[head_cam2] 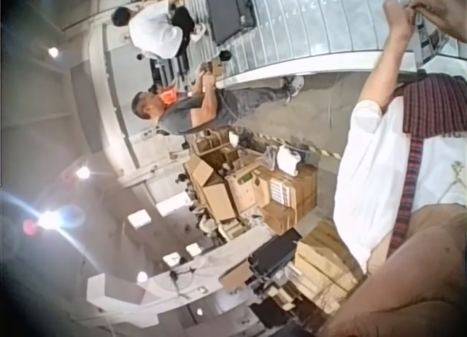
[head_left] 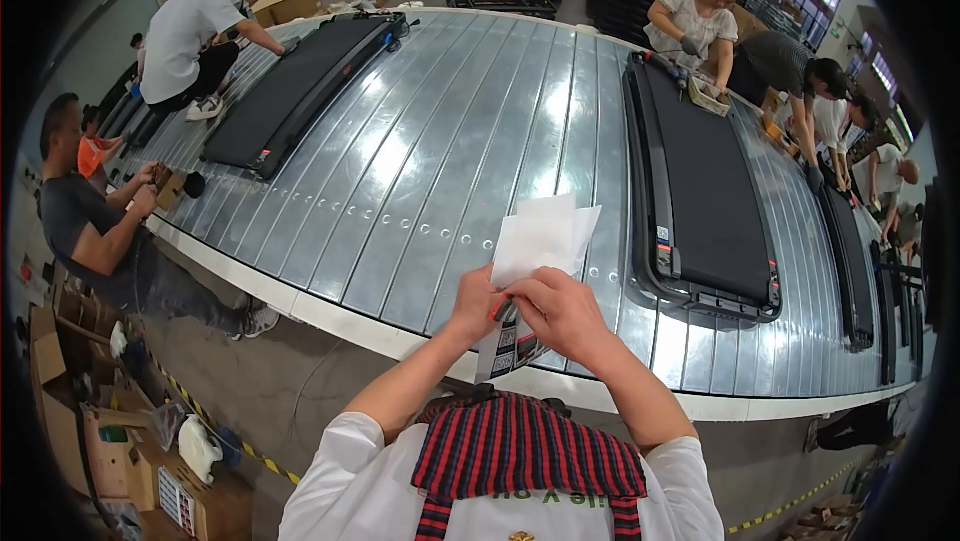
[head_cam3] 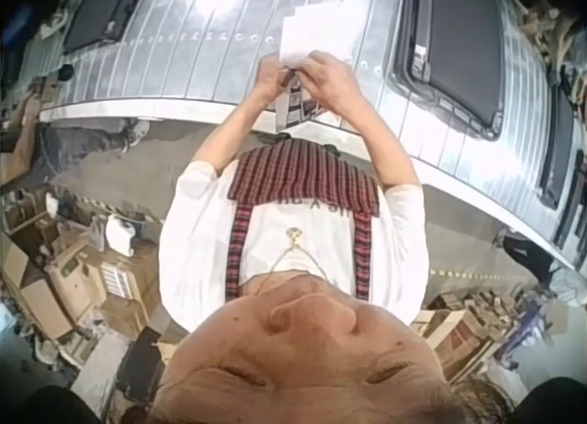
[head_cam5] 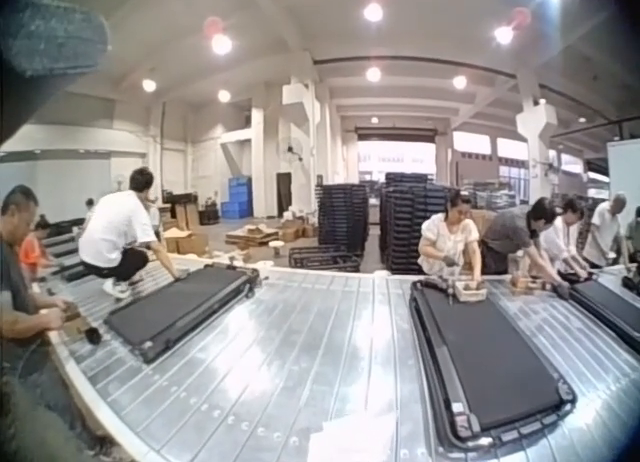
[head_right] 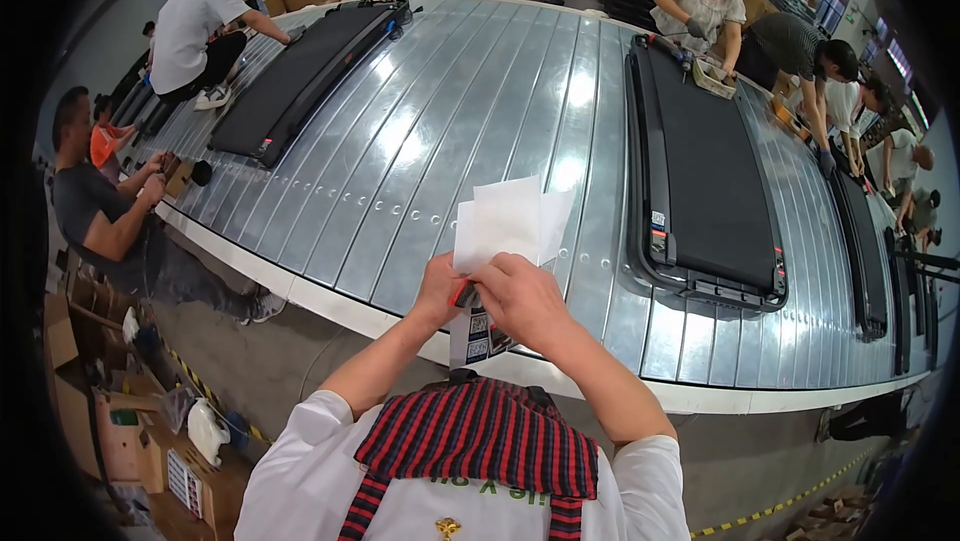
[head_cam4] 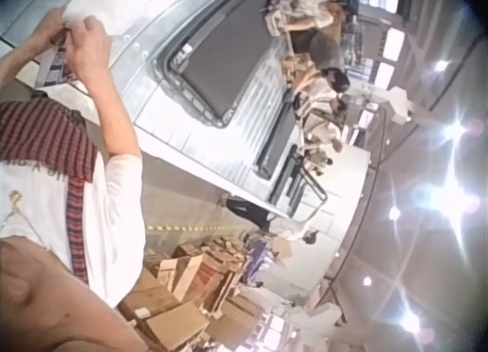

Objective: Applying labels and stickers to treadmills on a factory assembly line.

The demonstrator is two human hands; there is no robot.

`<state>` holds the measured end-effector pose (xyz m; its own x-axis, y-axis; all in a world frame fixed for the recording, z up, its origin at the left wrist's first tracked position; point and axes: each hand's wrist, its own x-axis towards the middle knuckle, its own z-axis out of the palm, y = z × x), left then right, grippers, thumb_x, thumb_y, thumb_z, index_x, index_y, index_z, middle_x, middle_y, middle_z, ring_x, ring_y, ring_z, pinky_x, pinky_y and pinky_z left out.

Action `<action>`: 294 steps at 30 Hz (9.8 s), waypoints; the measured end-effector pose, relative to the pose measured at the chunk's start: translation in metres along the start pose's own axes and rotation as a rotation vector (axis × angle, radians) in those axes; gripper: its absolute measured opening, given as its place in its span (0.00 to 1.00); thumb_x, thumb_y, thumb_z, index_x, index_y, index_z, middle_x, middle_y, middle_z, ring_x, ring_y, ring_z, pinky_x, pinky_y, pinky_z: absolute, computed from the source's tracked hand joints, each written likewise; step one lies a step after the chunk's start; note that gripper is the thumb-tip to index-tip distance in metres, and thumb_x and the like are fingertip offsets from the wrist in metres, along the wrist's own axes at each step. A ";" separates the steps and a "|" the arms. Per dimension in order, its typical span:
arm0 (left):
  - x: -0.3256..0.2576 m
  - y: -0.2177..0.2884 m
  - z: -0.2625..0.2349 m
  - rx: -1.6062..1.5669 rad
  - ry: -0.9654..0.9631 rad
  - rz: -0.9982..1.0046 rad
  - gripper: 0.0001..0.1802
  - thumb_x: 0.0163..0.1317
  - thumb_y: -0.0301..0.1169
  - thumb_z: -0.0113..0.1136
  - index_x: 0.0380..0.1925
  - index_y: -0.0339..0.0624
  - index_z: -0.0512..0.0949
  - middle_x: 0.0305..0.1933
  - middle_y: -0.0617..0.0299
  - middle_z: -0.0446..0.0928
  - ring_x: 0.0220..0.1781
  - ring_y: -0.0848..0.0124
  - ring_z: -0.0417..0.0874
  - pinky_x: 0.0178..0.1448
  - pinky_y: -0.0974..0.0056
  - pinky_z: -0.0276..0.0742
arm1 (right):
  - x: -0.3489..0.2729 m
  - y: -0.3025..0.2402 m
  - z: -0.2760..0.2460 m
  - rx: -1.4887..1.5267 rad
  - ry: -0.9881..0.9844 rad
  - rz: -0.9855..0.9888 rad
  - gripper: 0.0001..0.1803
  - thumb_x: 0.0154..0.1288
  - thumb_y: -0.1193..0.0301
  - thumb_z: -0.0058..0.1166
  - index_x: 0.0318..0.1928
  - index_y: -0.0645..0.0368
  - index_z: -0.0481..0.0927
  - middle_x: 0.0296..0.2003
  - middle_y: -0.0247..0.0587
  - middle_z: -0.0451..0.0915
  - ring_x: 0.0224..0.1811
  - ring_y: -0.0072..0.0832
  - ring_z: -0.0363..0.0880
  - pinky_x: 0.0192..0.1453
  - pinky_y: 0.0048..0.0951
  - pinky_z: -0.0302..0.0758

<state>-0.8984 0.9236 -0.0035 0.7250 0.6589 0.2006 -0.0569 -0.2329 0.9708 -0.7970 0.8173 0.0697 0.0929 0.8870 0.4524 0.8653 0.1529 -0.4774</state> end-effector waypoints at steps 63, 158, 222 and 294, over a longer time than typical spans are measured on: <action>-0.136 0.045 -0.082 0.503 -0.238 -0.161 0.16 0.48 0.42 0.61 0.26 0.40 0.76 0.21 0.50 0.73 0.25 0.54 0.74 0.28 0.59 0.68 | -0.043 -0.006 0.019 0.629 -0.426 0.286 0.37 0.40 0.78 0.66 0.55 0.57 0.66 0.27 0.40 0.80 0.32 0.24 0.78 0.39 0.24 0.72; 0.256 -0.269 -0.772 0.891 -0.734 0.312 0.06 0.37 0.25 0.58 0.19 0.40 0.72 0.54 0.58 0.68 0.44 0.62 0.72 0.43 0.59 0.71 | 0.581 0.019 0.607 0.990 -0.112 1.300 0.06 0.54 0.76 0.54 0.28 0.63 0.71 0.22 0.34 0.70 0.22 0.20 0.67 0.22 0.20 0.66; 0.271 -0.261 -0.762 0.920 -0.982 0.231 0.07 0.50 0.30 0.54 0.23 0.37 0.70 0.59 0.56 0.62 0.42 0.58 0.76 0.42 0.55 0.73 | 0.592 0.016 0.636 -0.022 0.162 1.112 0.33 0.47 0.46 0.57 0.42 0.61 0.69 0.37 0.49 0.74 0.43 0.44 0.73 0.42 0.38 0.69; -0.018 -0.073 -0.839 -0.331 0.045 -0.228 0.17 0.55 0.35 0.58 0.36 0.30 0.76 0.33 0.60 0.78 0.34 0.77 0.75 0.38 0.72 0.71 | 0.470 -0.375 0.573 0.535 0.139 0.197 0.12 0.49 0.74 0.54 0.37 0.62 0.75 0.29 0.45 0.78 0.31 0.36 0.79 0.33 0.29 0.74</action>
<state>-1.4835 1.5292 0.0324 0.7144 0.6992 -0.0267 -0.1212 0.1613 0.9794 -1.3605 1.4265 0.0295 0.3222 0.8609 0.3939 0.4595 0.2216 -0.8601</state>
